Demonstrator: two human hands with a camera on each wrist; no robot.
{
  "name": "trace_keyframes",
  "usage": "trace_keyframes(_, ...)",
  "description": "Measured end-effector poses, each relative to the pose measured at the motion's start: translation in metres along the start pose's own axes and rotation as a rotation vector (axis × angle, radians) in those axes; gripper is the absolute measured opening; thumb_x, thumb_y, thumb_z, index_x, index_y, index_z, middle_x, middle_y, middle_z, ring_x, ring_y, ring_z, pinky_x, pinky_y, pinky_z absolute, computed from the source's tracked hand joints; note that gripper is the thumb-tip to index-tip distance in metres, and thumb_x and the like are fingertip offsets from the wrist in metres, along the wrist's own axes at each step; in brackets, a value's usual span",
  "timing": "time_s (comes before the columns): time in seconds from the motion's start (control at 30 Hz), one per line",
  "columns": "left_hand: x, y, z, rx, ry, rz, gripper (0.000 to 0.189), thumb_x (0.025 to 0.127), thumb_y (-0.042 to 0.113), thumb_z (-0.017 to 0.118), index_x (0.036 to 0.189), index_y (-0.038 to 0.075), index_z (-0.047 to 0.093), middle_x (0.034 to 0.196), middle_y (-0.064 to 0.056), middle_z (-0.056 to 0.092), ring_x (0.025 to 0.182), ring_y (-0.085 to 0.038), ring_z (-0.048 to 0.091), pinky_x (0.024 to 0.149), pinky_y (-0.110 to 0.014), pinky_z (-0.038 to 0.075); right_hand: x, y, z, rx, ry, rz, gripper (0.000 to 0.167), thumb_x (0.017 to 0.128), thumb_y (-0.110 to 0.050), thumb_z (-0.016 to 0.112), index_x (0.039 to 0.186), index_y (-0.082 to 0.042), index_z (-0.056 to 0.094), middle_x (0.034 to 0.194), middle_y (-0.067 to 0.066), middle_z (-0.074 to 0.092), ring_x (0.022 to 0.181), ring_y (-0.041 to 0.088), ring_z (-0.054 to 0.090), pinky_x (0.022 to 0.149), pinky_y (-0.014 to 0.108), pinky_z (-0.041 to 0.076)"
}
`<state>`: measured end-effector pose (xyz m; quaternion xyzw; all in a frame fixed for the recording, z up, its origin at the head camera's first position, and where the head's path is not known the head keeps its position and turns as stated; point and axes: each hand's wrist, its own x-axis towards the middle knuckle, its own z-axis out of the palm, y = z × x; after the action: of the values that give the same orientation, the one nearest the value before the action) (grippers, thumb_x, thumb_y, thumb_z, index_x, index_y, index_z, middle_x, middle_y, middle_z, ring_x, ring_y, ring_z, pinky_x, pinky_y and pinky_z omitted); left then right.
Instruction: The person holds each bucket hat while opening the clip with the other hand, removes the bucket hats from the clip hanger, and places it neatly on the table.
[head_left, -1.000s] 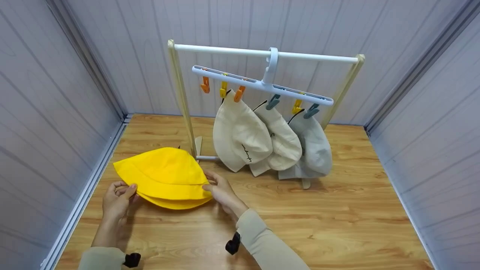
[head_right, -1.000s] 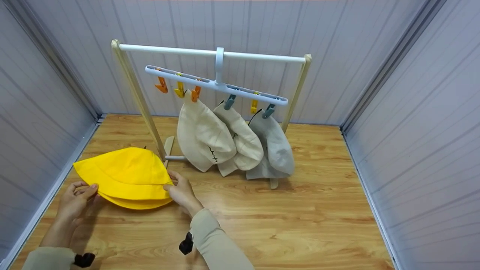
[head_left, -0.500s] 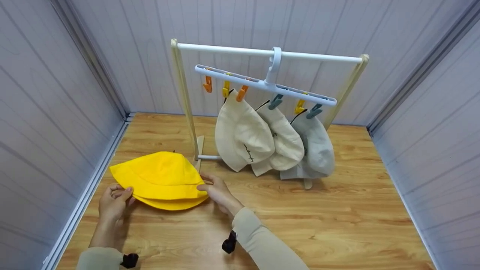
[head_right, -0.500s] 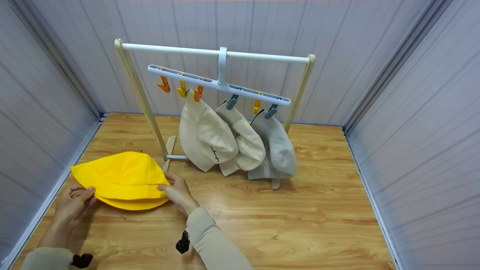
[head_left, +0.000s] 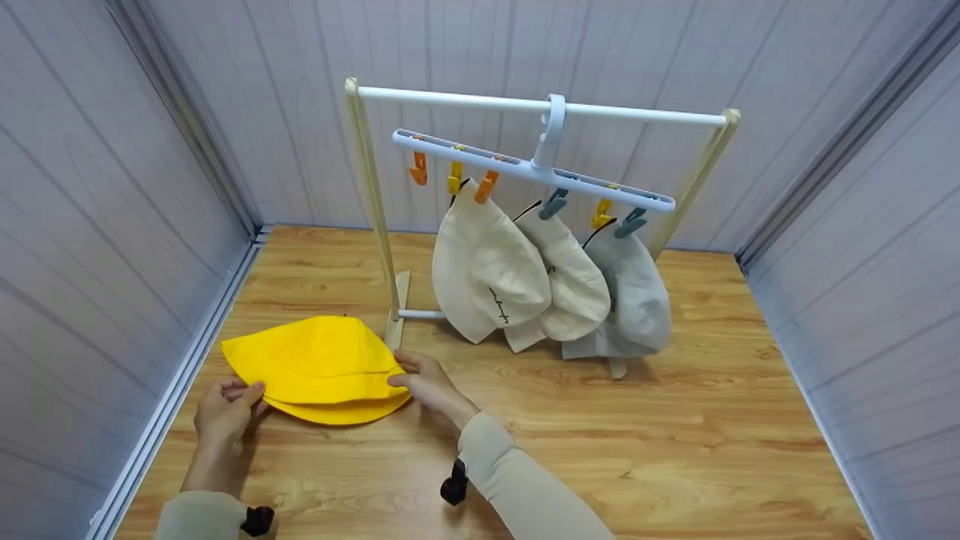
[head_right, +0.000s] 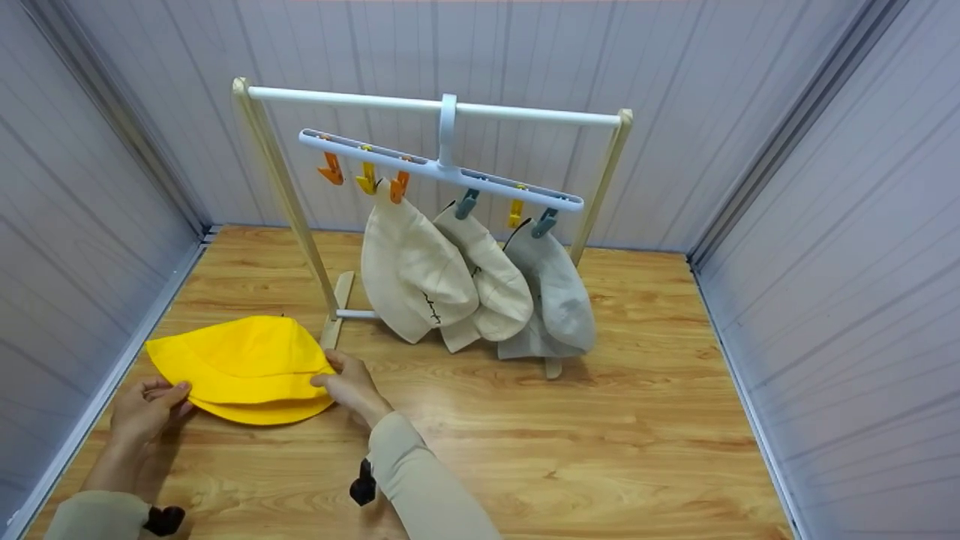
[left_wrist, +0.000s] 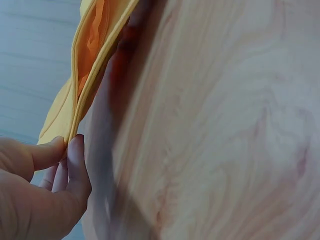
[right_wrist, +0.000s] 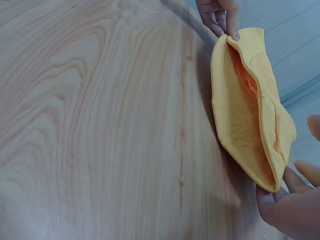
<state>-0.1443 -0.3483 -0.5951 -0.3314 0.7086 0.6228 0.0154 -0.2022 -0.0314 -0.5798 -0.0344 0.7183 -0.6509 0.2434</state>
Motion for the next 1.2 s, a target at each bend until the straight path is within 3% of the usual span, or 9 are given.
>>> trace_keyframes(0.27, 0.006, -0.009, -0.001, 0.007, 0.054, -0.008, 0.030, 0.103, 0.015, 0.071, 0.124, 0.000, 0.053, 0.103, -0.006, 0.057, 0.074, -0.004, 0.068, 0.073, -0.021, 0.062, 0.003, 0.005, 0.005, 0.023, 0.010, 0.039, 0.065, 0.095, -0.007, 0.071, 0.156, -0.001, 0.049, 0.159, 0.013, 0.053, 0.150, 0.027, 0.045, 0.122, 0.041, 0.039)
trace_keyframes(0.57, 0.007, -0.012, -0.008, 0.112, 0.122, 0.011, 0.035, 0.103, 0.019, 0.070, 0.125, -0.002, 0.054, 0.106, -0.009, 0.062, 0.069, -0.002, 0.066, 0.067, -0.020, 0.061, 0.001, 0.006, 0.008, 0.037, -0.039, 0.027, 0.062, 0.098, -0.008, 0.069, 0.156, -0.001, 0.049, 0.158, 0.015, 0.053, 0.150, 0.028, 0.046, 0.123, 0.042, 0.038)
trace_keyframes(0.83, 0.006, -0.012, -0.007, 0.209, 0.191, 0.042, 0.036, 0.101, 0.021, 0.071, 0.121, -0.003, 0.055, 0.107, -0.013, 0.066, 0.063, -0.002, 0.064, 0.060, -0.019, 0.058, 0.002, 0.006, 0.005, 0.073, -0.044, 0.066, 0.058, 0.098, -0.009, 0.068, 0.154, -0.002, 0.052, 0.156, 0.013, 0.055, 0.142, 0.023, 0.054, 0.116, 0.041, 0.047)
trace_keyframes(0.93, 0.005, -0.010, -0.006, 0.281, 0.208, 0.057, 0.040, 0.100, 0.025, 0.069, 0.124, -0.005, 0.056, 0.108, -0.017, 0.070, 0.079, -0.013, 0.067, 0.070, -0.021, 0.053, 0.000, 0.008, 0.002, 0.067, -0.048, 0.068, 0.058, 0.099, -0.008, 0.067, 0.154, -0.002, 0.052, 0.153, 0.013, 0.058, 0.135, 0.021, 0.059, 0.111, 0.042, 0.051)
trace_keyframes(1.07, 0.004, -0.006, -0.007, 0.367, 0.187, 0.086, 0.051, 0.100, 0.028, 0.066, 0.132, -0.010, 0.054, 0.113, -0.025, 0.072, 0.108, -0.038, 0.061, 0.089, -0.043, 0.048, -0.002, 0.009, -0.007, 0.078, -0.036, 0.076, 0.057, 0.099, -0.008, 0.067, 0.154, -0.002, 0.053, 0.148, 0.014, 0.063, 0.125, 0.020, 0.065, 0.107, 0.042, 0.055)
trace_keyframes(1.2, 0.002, -0.002, -0.011, 0.408, 0.157, 0.078, 0.059, 0.099, 0.029, 0.065, 0.137, -0.012, 0.048, 0.115, -0.028, 0.069, 0.114, -0.047, 0.058, 0.095, -0.054, 0.048, -0.005, 0.006, -0.018, 0.150, -0.017, 0.096, 0.056, 0.098, -0.008, 0.067, 0.153, -0.003, 0.054, 0.145, 0.015, 0.064, 0.120, 0.023, 0.067, 0.106, 0.044, 0.055)
